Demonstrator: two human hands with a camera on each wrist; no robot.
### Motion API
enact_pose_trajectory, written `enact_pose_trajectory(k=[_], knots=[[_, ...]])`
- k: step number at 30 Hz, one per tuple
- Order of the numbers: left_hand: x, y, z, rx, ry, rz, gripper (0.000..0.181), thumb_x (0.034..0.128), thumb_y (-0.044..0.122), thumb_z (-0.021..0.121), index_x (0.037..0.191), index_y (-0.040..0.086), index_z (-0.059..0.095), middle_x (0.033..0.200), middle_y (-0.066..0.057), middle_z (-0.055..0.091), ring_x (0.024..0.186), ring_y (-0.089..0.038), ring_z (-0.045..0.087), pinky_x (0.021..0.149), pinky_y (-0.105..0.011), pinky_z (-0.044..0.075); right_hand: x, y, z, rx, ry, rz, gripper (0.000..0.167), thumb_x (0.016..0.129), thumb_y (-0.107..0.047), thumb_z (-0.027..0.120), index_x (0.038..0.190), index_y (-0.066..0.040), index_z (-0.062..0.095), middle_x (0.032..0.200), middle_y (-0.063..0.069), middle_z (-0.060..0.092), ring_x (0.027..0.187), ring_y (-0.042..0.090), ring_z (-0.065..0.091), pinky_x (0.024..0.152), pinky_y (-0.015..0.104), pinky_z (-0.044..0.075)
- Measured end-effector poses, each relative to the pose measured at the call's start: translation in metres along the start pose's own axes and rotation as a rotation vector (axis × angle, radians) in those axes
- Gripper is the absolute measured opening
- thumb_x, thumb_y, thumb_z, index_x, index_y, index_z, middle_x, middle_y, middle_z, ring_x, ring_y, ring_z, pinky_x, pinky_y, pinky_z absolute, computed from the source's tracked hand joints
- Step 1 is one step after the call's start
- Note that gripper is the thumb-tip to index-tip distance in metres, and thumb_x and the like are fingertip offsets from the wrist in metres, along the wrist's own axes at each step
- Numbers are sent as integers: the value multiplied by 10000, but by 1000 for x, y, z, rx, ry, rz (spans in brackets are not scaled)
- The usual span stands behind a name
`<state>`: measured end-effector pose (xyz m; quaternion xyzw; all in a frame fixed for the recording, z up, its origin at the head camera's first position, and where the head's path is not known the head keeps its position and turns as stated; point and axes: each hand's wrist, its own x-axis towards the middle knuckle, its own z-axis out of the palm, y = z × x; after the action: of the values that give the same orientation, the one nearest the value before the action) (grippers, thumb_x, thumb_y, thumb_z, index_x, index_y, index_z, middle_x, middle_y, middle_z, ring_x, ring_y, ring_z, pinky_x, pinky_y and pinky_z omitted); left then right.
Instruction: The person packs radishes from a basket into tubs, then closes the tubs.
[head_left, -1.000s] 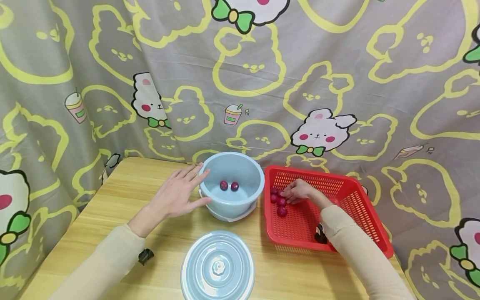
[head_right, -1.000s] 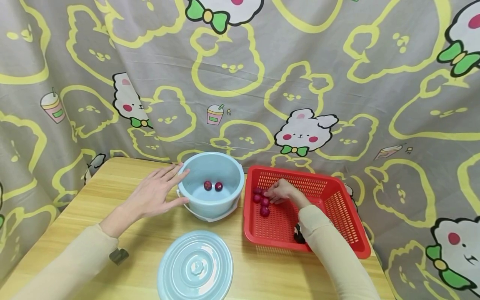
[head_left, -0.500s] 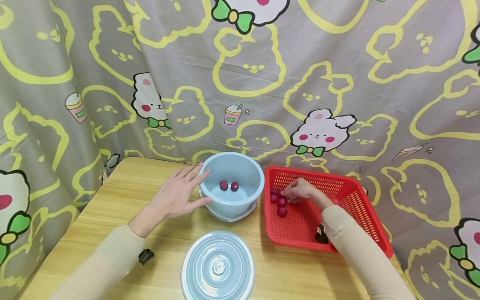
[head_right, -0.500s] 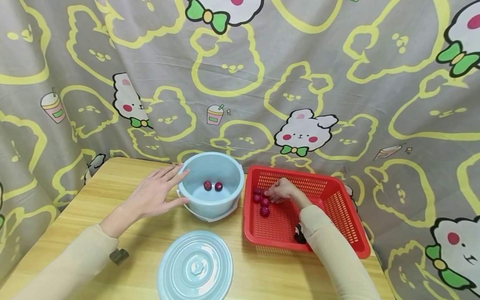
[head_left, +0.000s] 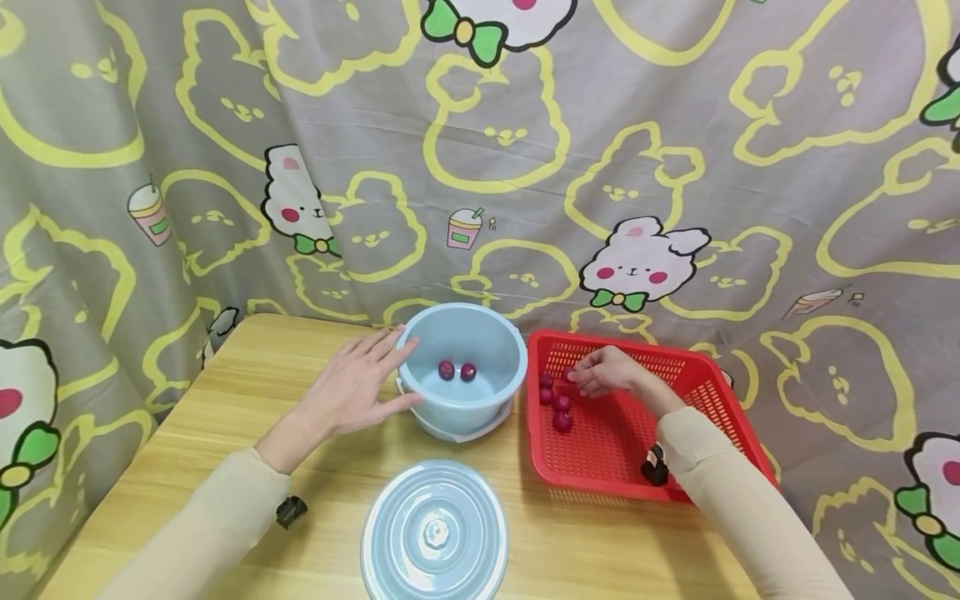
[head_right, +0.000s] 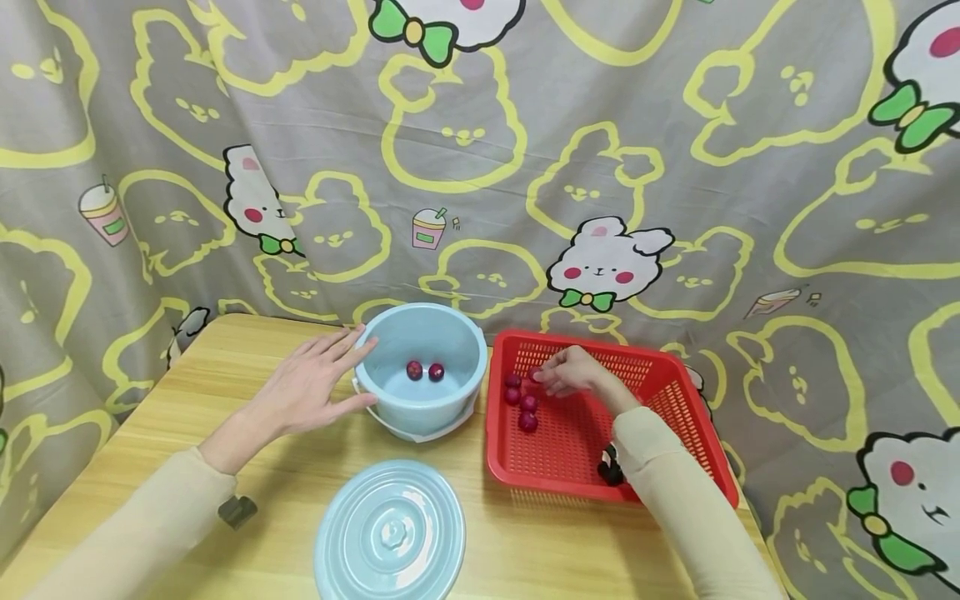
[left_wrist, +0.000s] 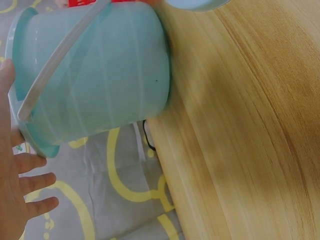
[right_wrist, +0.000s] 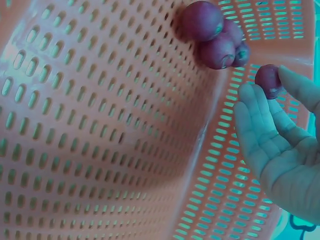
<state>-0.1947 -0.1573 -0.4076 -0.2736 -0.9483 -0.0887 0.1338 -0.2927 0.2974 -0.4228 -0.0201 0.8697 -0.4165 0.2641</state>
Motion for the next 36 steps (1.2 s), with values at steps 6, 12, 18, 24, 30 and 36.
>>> enact_pose_trajectory(k=[6,12,18,24,30,36], knots=[[0,0,0,-3,-2,-2,885,943,690,617,1624,157,430,1709,-174,361,1544,-416,429,1240,-623,387,-6,-9,-2,35,-10,-18,402,1001,-195,735,1275,87,652,1055,132,755,880,171,752,976,491,637],[1,0,0,-6,-10,-7,888,946,697,607,1628,159,424,1714,-172,352,1553,-414,417,1246,-624,379,-12,-18,-4,39,-5,-52,447,995,-225,744,1305,79,636,1092,184,754,897,180,752,955,456,649],[1,-1,0,-1,-8,-6,889,945,701,606,1625,157,429,1713,-172,354,1550,-414,420,1246,-622,381,-19,-25,-7,56,10,-71,457,994,-235,747,1310,73,629,1092,182,751,903,179,744,960,460,648],[1,0,0,-4,-9,-7,886,945,698,609,1624,157,431,1713,-171,357,1550,-411,419,1244,-625,381,-25,-33,-8,77,13,-114,458,993,-235,750,1305,74,619,996,74,750,895,179,739,877,365,668],[1,0,1,-3,3,-2,881,944,697,611,1617,154,444,1707,-172,370,1543,-409,430,1240,-623,386,-31,-47,-8,112,14,-151,471,983,-218,762,1304,82,593,958,13,753,888,179,745,867,354,670],[1,-1,2,5,11,6,882,942,697,613,1615,152,447,1703,-171,377,1541,-406,434,1236,-620,392,-36,-60,-6,107,38,-165,467,975,-228,773,1314,49,609,1001,35,753,899,194,764,889,385,668]])
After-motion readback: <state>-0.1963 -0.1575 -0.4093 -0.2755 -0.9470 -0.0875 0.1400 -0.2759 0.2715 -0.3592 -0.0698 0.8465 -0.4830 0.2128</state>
